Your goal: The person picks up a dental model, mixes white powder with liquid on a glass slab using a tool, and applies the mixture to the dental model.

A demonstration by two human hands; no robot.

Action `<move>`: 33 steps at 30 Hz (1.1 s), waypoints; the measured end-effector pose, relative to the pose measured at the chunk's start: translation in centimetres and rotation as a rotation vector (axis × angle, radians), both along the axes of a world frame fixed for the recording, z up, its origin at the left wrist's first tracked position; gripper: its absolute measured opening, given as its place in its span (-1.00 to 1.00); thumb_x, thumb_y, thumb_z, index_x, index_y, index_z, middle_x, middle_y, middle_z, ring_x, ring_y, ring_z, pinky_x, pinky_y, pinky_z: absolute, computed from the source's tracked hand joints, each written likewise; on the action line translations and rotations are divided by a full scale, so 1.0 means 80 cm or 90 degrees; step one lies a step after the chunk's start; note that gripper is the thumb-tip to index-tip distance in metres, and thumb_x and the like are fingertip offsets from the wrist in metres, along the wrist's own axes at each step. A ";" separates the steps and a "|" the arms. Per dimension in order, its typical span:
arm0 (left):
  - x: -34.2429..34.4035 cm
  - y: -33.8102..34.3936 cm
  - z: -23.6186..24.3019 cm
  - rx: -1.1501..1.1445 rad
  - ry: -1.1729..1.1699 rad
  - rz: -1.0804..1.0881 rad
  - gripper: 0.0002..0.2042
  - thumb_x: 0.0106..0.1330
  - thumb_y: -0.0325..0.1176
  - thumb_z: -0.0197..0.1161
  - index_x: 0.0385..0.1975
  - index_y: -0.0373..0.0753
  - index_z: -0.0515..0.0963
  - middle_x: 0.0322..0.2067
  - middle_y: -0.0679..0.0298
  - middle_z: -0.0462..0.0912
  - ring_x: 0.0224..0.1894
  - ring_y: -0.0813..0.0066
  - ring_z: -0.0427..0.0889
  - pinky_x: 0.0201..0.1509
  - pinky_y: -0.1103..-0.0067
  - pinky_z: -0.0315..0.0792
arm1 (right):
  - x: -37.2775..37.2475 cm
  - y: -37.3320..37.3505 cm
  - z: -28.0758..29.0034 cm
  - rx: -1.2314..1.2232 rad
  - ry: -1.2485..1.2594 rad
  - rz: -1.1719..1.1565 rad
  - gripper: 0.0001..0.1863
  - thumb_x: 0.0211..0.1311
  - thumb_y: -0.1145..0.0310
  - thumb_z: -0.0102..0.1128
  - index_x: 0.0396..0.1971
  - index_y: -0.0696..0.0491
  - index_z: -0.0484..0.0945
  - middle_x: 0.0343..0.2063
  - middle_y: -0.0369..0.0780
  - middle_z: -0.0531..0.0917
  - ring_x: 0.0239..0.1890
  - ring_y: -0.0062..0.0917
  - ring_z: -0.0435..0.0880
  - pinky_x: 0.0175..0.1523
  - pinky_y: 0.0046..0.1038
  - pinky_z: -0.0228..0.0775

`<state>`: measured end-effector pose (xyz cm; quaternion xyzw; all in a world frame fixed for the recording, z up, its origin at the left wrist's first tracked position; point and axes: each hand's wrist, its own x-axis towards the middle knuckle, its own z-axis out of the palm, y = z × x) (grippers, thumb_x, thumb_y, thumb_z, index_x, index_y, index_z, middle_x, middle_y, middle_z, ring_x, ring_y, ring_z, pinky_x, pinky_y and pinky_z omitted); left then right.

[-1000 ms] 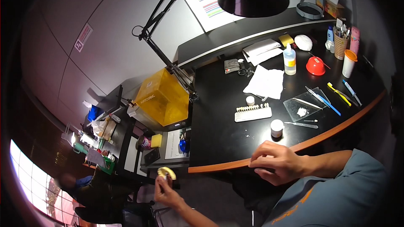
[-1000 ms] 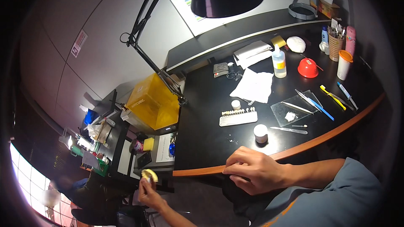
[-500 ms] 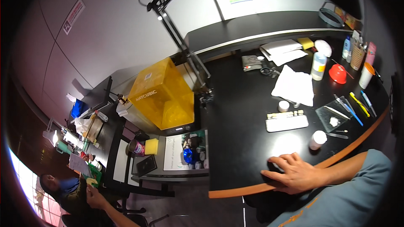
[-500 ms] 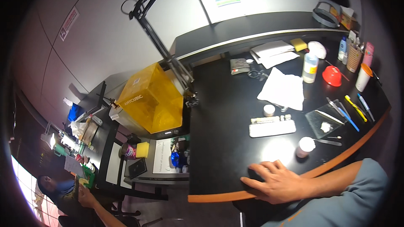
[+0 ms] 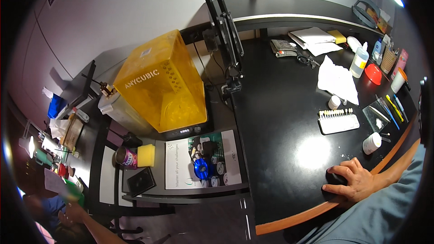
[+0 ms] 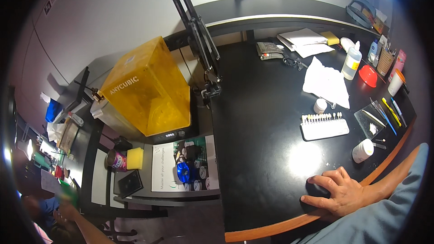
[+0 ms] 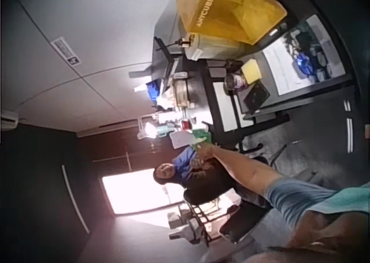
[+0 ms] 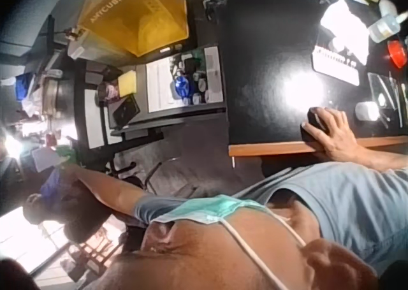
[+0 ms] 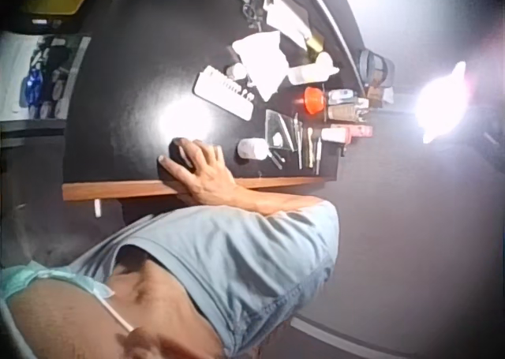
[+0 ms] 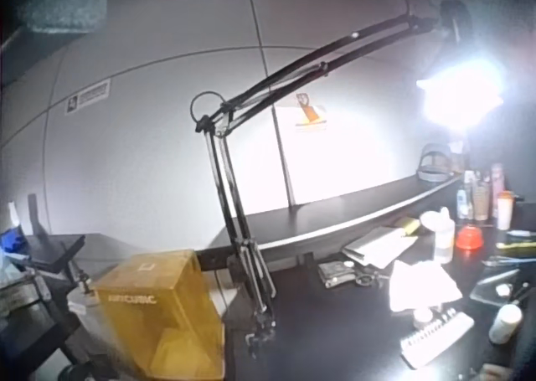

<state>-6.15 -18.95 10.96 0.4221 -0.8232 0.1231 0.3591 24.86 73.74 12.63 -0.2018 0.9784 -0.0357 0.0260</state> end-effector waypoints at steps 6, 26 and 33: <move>-0.013 -0.035 -0.046 -0.005 -0.016 -0.047 -0.57 0.56 -0.02 0.20 0.06 -0.30 0.68 -0.11 -0.06 0.82 -0.10 -0.15 0.82 -0.02 0.08 0.65 | 0.006 -0.011 -0.004 -0.001 0.041 -0.025 -0.29 0.25 -0.02 0.53 0.41 -0.46 0.50 0.25 -0.13 0.44 0.21 -0.25 0.45 0.15 -0.09 0.37; -0.003 0.014 -0.047 0.009 -0.062 -0.071 -0.45 0.55 -0.21 0.24 0.43 -0.40 0.45 0.16 -0.21 0.71 0.14 -0.21 0.73 0.22 0.12 0.59 | -0.003 -0.010 0.001 0.008 0.045 0.031 -0.31 0.28 -0.15 0.50 0.40 -0.38 0.54 0.28 -0.06 0.45 0.24 -0.22 0.46 0.05 -0.15 0.37; 0.046 0.086 -0.039 0.026 0.042 -0.163 -0.53 0.49 -0.36 0.27 0.35 -0.43 0.54 0.26 -0.17 0.65 0.38 -0.10 0.58 0.46 0.20 0.45 | 0.000 -0.010 0.008 -0.007 0.040 0.020 -0.37 0.32 -0.15 0.46 0.35 -0.35 0.58 0.28 -0.06 0.46 0.25 -0.19 0.48 0.06 -0.14 0.37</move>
